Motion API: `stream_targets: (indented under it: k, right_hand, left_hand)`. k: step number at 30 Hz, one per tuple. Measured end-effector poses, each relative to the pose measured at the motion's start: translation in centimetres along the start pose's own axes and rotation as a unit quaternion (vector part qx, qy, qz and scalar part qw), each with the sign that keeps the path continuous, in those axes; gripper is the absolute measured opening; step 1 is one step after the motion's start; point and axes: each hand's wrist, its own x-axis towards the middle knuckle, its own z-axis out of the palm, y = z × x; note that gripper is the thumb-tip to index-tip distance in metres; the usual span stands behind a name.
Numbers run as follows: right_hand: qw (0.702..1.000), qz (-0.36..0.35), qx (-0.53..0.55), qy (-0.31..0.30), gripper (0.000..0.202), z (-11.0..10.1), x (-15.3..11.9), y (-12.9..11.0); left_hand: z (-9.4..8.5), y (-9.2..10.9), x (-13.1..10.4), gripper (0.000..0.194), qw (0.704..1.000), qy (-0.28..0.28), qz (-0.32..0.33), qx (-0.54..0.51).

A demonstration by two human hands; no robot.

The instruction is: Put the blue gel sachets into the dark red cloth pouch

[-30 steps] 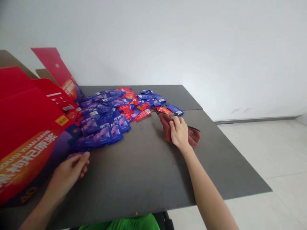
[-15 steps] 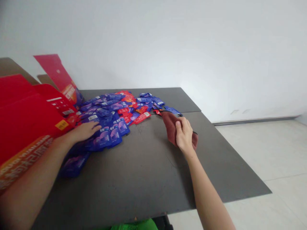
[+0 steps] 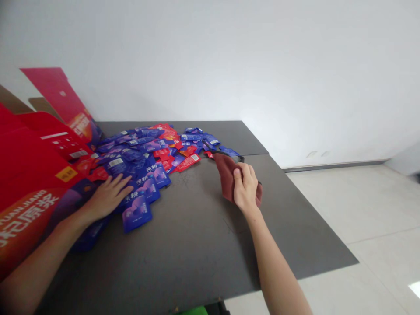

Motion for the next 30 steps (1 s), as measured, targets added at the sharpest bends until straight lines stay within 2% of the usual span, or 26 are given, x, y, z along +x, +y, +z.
stream_targets:
  k: [2,4,6,8,9,11,14,16,19,23,25,27,30]
  right_hand:
    - [1.0,-0.013,-0.005,-0.009,0.025,0.0,-0.2,-0.3]
    - [1.0,-0.022,-0.01,-0.014,0.025,0.1,-0.4,-0.7]
    - [1.0,-0.025,-0.012,-0.008,0.024,0.0,-0.4,-0.9]
    - [1.0,-0.026,-0.013,0.005,0.023,-0.1,-0.4,-1.0]
    - [1.0,-0.025,-0.014,0.011,0.023,-0.1,-0.4,-1.0]
    - [0.999,-0.02,-0.017,0.023,0.023,-0.2,-0.3,-0.8]
    - [0.999,-0.01,-0.017,0.036,0.024,-0.4,-0.3,-0.7]
    - [0.999,-0.008,-0.009,0.041,0.025,-0.5,-0.3,-0.8]
    - [0.999,-0.01,0.002,0.046,0.025,-0.6,-0.3,-1.3]
    - [0.999,-0.018,0.001,0.044,0.025,-0.7,-0.3,-1.7]
    - [0.998,-0.017,-0.004,0.055,0.025,-1.1,-0.2,-1.7]
    - [0.996,-0.013,-0.013,0.086,0.025,-1.9,-0.2,-1.4]
    - [0.983,0.016,-0.027,0.182,0.027,-3.5,-0.3,-0.7]
  left_hand:
    - [-0.1,-0.3,0.4,0.055,1.0,-0.01,0.017,-0.007]
    - [-1.0,0.0,0.2,0.055,1.0,0.001,0.02,-0.011]
    - [-2.2,1.6,-1.2,0.058,0.999,0.035,0.023,-0.01]
    - [-2.9,4.1,-3.6,0.061,0.996,0.075,0.055,0.001]
    - [-3.0,5.4,-5.0,0.063,0.99,0.095,0.1,0.016]
    - [-2.5,7.5,-7.5,0.066,0.981,0.087,0.163,0.056]
    - [-1.1,8.1,-9.2,0.048,0.977,0.05,0.181,0.103]
    - [-0.4,6.9,-8.7,0.043,0.974,0.036,0.187,0.12]
    - [0.2,5.0,-7.1,0.043,0.974,0.054,0.175,0.129]
    - [0.1,4.2,-5.7,0.044,0.974,0.075,0.157,0.144]
    - [-1.0,4.5,-4.8,0.046,0.973,0.081,0.165,0.142]
    - [-2.9,5.3,-2.8,0.045,0.972,0.08,0.188,0.118]
    - [-6.4,7.8,2.5,0.033,0.967,0.071,0.24,0.05]
